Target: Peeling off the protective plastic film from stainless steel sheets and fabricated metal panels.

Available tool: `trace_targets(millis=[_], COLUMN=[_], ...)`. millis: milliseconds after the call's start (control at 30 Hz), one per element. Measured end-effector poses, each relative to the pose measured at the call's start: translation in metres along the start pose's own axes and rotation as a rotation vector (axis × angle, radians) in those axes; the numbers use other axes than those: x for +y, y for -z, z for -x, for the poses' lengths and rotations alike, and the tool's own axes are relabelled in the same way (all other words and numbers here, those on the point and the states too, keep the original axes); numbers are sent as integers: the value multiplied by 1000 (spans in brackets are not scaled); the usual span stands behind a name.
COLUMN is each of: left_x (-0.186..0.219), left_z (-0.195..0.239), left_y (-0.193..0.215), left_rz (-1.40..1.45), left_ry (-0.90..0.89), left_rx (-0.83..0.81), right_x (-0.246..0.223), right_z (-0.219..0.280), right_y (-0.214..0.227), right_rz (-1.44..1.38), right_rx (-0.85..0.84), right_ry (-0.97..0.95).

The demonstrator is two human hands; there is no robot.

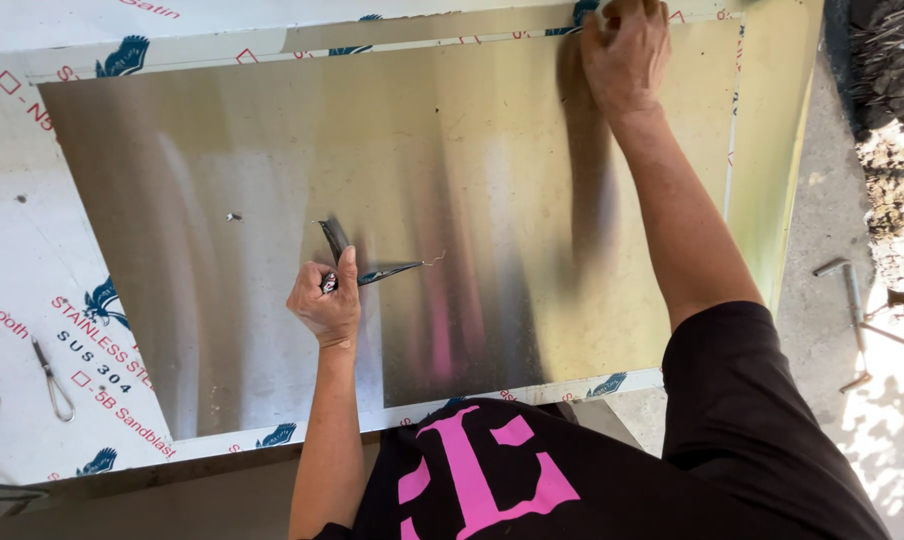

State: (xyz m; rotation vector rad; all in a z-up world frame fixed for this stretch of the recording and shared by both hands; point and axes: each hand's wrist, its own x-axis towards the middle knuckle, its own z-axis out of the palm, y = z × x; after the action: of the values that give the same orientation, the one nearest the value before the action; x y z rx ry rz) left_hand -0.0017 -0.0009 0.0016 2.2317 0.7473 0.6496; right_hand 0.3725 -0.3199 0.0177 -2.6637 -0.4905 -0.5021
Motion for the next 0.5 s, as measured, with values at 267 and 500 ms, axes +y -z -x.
trace_targets(millis=[267,500], left_x=[3,3], left_z=[-2,-2], left_y=[-2,-2], left_rz=[-47,-44], left_ry=[-38,-15], left_rx=[-5,-5], right_x=[-17,-10], right_z=[-1,-4], right_y=[-39,-69], right_rz=[-84,88], right_rx=[133,105], right_ry=[-189,-262])
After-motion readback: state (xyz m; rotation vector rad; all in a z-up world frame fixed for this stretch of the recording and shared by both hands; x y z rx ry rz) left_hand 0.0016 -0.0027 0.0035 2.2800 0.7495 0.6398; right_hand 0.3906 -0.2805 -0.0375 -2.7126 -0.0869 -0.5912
